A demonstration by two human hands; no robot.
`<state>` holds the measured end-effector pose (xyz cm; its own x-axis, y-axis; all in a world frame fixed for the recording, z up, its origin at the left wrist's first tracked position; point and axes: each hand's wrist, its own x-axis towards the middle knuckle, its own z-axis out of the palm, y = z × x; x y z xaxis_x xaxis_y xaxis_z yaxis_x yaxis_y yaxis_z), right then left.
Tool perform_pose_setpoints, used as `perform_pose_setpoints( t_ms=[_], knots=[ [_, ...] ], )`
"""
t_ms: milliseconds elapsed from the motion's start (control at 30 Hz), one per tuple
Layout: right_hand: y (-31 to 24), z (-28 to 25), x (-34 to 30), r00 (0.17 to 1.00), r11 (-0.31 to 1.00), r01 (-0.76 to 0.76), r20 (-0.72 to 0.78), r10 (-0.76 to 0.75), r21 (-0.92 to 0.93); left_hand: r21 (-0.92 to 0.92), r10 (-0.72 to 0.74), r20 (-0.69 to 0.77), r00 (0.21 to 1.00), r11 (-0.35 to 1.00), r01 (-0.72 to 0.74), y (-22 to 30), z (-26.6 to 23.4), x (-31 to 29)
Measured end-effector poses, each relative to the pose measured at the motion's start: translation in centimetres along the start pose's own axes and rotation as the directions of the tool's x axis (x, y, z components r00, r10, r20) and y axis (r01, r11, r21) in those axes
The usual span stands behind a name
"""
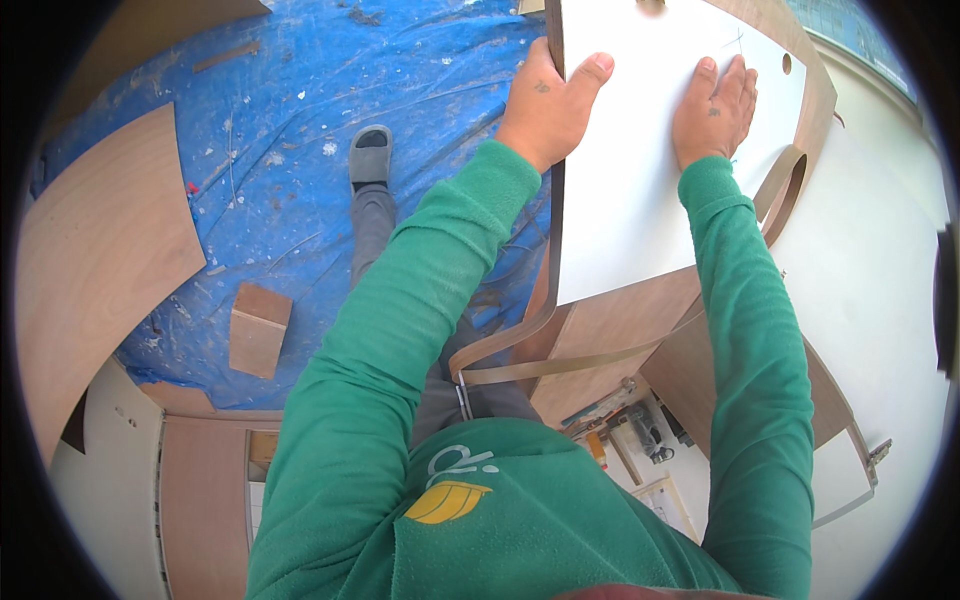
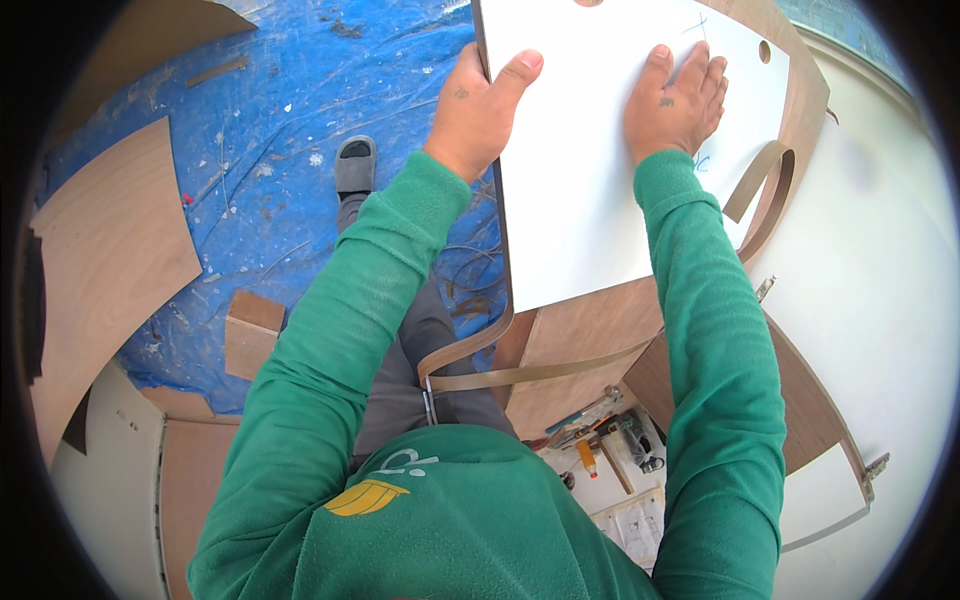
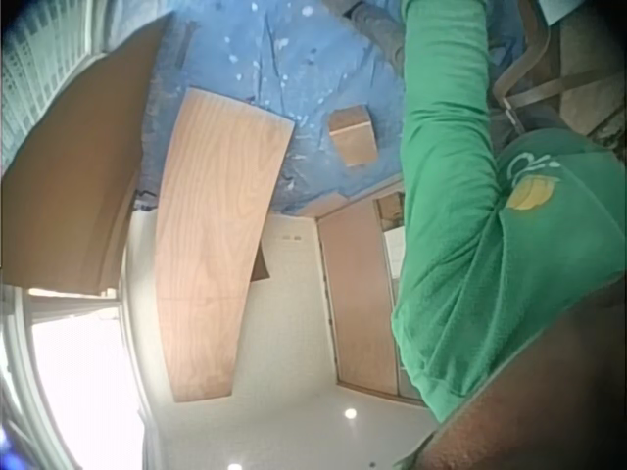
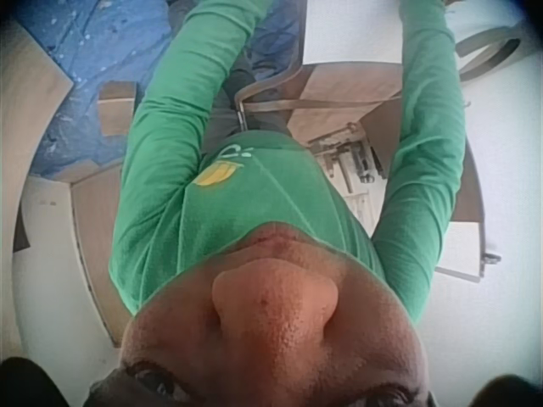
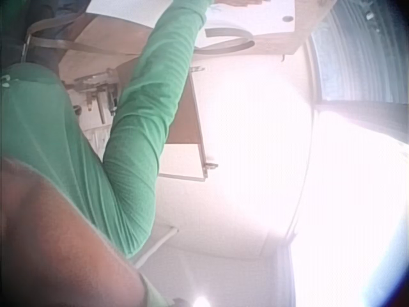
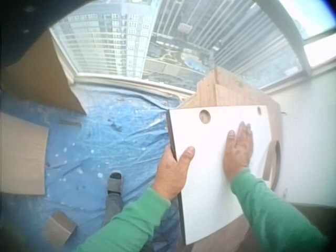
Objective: The person aligns a white panel with a wooden frame, then uses a hammer to tap the panel into place. The person also handles a flexible strip and positions it along the edge of the panel.
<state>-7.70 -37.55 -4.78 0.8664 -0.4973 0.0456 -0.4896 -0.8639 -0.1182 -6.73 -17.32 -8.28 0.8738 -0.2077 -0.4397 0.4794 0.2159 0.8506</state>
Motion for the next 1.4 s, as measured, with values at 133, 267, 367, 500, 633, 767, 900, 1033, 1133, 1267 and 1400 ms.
perform_pose_setpoints(
  t_ms=[133,267,367,500,633,767,900,1033,1133,1267,1400],
  knots=[
    [-0.1,-0.1,0.0,1.0,1.0,-0.009,0.004,0.009,-0.006,0.009,0.02,-0.004,1.0,1.0,-0.02,0.1,0.1,0.0],
    [-0.1,0.0,0.0,1.0,1.0,-0.005,0.005,0.005,-0.006,0.007,0.019,-0.027,0.999,1.0,-0.019,0.1,0.2,0.0],
    [0.0,0.1,0.0,1.0,1.0,0.0,0.001,0.0,-0.004,0.013,0.002,-0.023,1.0,1.0,-0.002,0.3,0.1,0.0],
    [0.2,0.2,0.0,1.0,1.0,0.002,0.001,-0.002,-0.008,-0.059,-0.028,-0.039,0.999,0.998,0.026,0.4,0.1,-0.5],
    [-0.4,-0.4,-0.1,0.999,0.999,-0.004,0.05,0.002,0.033,-0.226,0.025,-0.068,0.997,0.973,-0.04,0.1,-0.2,-1.0],
    [0.8,0.5,-0.2,0.987,0.997,0.083,-0.137,-0.082,0.0,0.223,0.122,-0.082,0.989,0.97,-0.101,1.4,0.4,-1.6],
    [-0.3,-0.2,0.0,0.998,0.999,0.041,-0.039,-0.042,-0.023,0.234,0.261,-0.202,0.944,0.949,-0.212,1.3,1.5,-1.5],
    [-0.8,-0.4,-0.3,1.0,0.999,-0.015,-0.004,0.014,-0.042,0.19,0.211,-0.179,0.961,0.966,-0.177,1.3,1.4,-1.8],
    [-0.7,-0.4,-0.1,1.0,1.0,-0.003,-0.018,0.002,-0.03,-0.174,0.063,-0.063,0.996,0.982,-0.073,-1.3,-0.2,-3.0],
    [0.1,0.1,0.2,0.999,0.997,0.028,-0.04,-0.031,-0.069,-0.34,-0.13,-0.022,0.991,0.933,0.115,-3.6,-0.1,-6.7],
    [-0.3,0.4,0.2,0.997,0.997,0.009,-0.072,-0.015,-0.079,-0.173,-0.057,-0.17,0.984,0.985,0.027,-4.1,1.7,-8.0]
  ],
)
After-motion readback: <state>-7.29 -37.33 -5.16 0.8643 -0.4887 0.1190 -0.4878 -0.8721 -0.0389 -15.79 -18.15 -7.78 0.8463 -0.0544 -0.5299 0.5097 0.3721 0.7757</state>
